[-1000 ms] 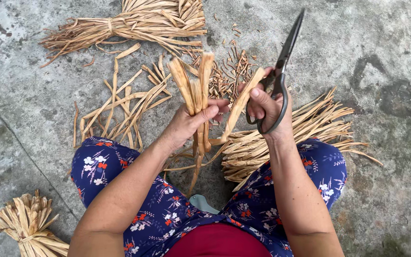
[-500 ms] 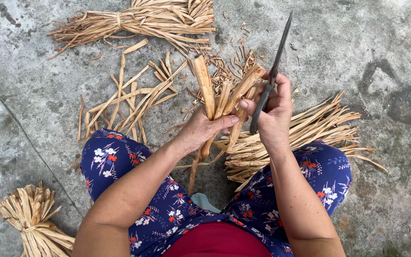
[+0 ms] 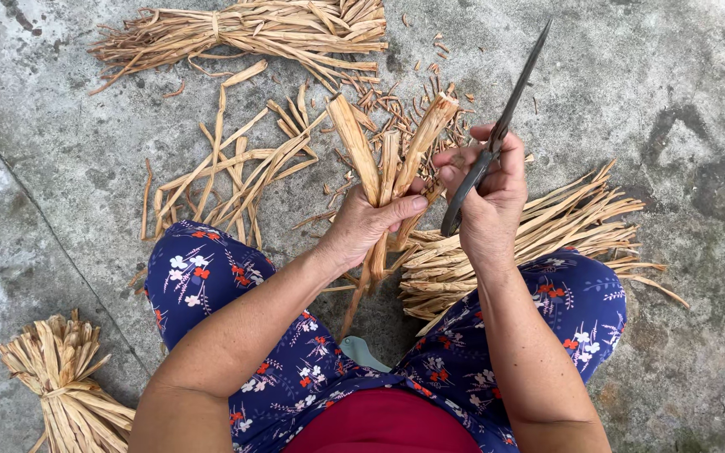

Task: The person sits on a concrete floor and uses large scissors to trim the ends of dried plant stalks. They repeatedly pick up stalks, cut the tips, and place the trimmed pieces into a pile while discarding the cuttings.

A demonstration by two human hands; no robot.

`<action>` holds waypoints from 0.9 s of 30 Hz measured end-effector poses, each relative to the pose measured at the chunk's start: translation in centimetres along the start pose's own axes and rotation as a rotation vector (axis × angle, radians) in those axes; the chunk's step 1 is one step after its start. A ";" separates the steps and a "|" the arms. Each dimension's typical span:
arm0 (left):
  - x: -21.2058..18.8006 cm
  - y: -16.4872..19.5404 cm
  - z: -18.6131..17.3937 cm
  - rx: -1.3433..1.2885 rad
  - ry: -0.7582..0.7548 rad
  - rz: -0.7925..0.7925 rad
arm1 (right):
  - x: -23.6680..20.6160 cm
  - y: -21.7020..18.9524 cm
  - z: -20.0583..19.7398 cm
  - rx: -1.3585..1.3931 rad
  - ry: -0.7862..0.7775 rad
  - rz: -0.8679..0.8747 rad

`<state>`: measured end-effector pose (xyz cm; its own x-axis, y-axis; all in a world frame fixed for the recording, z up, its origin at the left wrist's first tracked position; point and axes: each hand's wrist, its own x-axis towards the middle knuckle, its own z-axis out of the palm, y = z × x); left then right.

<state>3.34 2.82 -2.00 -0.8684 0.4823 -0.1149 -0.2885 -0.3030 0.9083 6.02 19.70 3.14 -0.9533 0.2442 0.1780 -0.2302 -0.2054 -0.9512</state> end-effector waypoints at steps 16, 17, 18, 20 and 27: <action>0.2 1.1 -1.7 -0.126 0.190 0.213 | -1.9 0.8 -0.2 -0.297 -0.131 0.120; 0.1 1.1 -1.7 -0.128 0.198 0.229 | -2.0 1.0 -0.1 -0.259 -0.158 0.110; 0.1 1.1 -1.7 -0.127 0.215 0.222 | -2.0 1.2 -0.2 -0.221 -0.184 0.101; 0.0 1.3 -1.6 -0.125 0.244 0.215 | -1.9 1.5 -0.2 -0.192 -0.233 0.096; -0.5 2.2 -1.9 0.099 0.332 0.298 | -1.7 1.8 -0.4 -0.269 -0.358 0.122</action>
<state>2.42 0.38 -0.72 -0.9946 0.0915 0.0497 0.0199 -0.3008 0.9535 7.31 19.30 0.98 -0.9887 -0.1185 0.0915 -0.0982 0.0521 -0.9938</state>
